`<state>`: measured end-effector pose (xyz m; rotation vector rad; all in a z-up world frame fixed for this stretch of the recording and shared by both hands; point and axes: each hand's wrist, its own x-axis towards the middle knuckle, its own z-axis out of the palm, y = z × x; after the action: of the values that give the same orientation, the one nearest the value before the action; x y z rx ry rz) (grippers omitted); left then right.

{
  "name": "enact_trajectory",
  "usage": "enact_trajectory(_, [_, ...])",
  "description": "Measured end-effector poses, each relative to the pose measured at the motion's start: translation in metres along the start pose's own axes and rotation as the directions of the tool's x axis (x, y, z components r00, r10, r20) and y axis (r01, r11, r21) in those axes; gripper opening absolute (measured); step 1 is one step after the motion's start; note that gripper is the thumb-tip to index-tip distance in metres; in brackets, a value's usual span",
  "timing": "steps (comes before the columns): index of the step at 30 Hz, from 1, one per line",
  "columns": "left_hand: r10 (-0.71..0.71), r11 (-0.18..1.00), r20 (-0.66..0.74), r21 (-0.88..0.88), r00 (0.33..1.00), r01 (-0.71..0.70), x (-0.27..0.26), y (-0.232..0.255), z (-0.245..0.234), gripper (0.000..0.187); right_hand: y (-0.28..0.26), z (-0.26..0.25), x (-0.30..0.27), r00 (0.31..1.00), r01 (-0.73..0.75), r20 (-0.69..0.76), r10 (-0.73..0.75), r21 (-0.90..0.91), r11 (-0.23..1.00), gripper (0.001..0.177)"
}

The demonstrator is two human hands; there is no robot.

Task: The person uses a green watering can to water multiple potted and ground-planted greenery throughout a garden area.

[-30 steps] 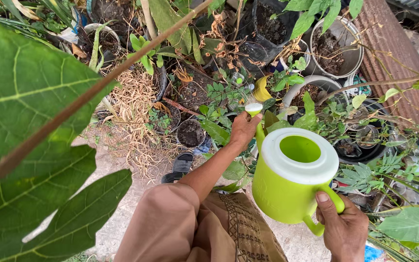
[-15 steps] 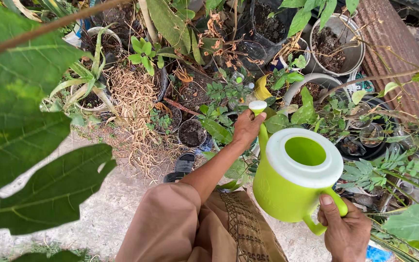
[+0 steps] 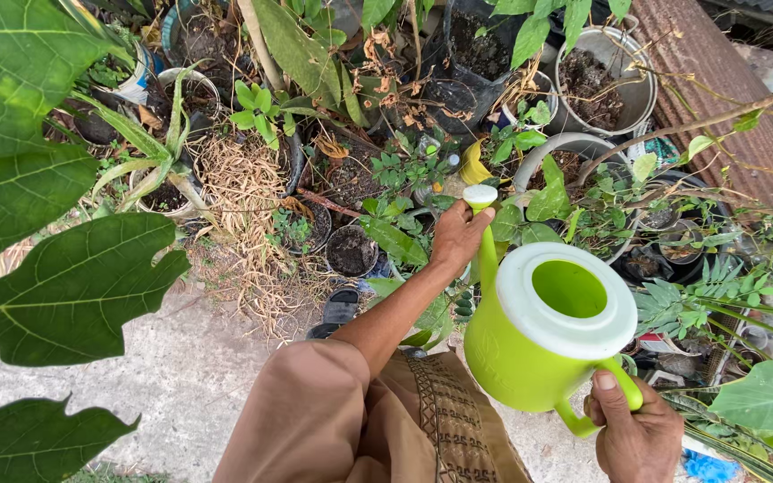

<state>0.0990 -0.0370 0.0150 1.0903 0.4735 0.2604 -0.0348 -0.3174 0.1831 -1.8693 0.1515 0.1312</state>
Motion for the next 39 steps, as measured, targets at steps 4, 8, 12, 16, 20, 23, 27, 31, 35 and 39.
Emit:
enact_trajectory(4, [-0.053,0.999,0.001,0.009,0.999,0.053,0.002,-0.002,-0.004,0.04,-0.008,0.006,0.001,1.0,0.0,0.016,0.0,-0.026,1.0,0.025])
enact_trajectory(8, [-0.047,0.991,0.019,-0.127,0.999,0.049,0.009,-0.011,-0.012,0.041,-0.022,0.021,0.005,1.0,-0.019,0.0,0.019,-0.124,0.992,0.026])
enact_trajectory(12, [-0.081,0.986,-0.002,-0.143,0.997,0.08,0.022,-0.025,-0.022,0.038,-0.037,0.04,0.012,0.999,-0.033,-0.001,0.034,-0.214,0.976,0.027])
enact_trajectory(16, [-0.115,0.97,-0.009,-0.217,0.993,0.111,0.035,-0.035,-0.03,0.038,-0.048,0.055,0.019,0.999,-0.021,0.036,0.03,-0.25,0.968,0.029])
enact_trajectory(20, [-0.145,0.971,-0.026,-0.195,0.989,0.137,0.044,-0.04,-0.033,0.038,-0.055,0.064,0.024,0.999,-0.013,0.036,0.024,-0.271,0.963,0.027])
enact_trajectory(23, [-0.188,0.975,-0.047,-0.133,0.981,0.18,0.045,-0.036,-0.033,0.039,-0.057,0.065,0.026,0.999,-0.012,0.031,0.022,-0.281,0.96,0.028])
enact_trajectory(27, [-0.171,0.984,-0.061,-0.067,0.983,0.167,0.041,-0.026,-0.029,0.039,-0.053,0.06,0.029,0.998,-0.005,0.052,0.021,-0.291,0.957,0.031])
enact_trajectory(31, [-0.136,0.991,-0.019,-0.012,0.991,0.135,0.033,-0.019,-0.024,0.039,-0.044,0.047,0.022,0.998,-0.04,0.031,0.05,-0.262,0.964,0.03])
enact_trajectory(35, [-0.11,0.991,0.018,-0.069,0.994,0.111,0.028,-0.018,-0.012,0.041,-0.031,0.036,0.012,0.998,-0.056,0.02,0.059,-0.12,0.991,0.027])
enact_trajectory(39, [-0.048,0.997,0.034,-0.066,0.998,0.05,0.016,-0.014,-0.004,0.042,-0.018,0.023,0.002,0.999,-0.035,0.001,0.035,-0.075,0.997,0.027])
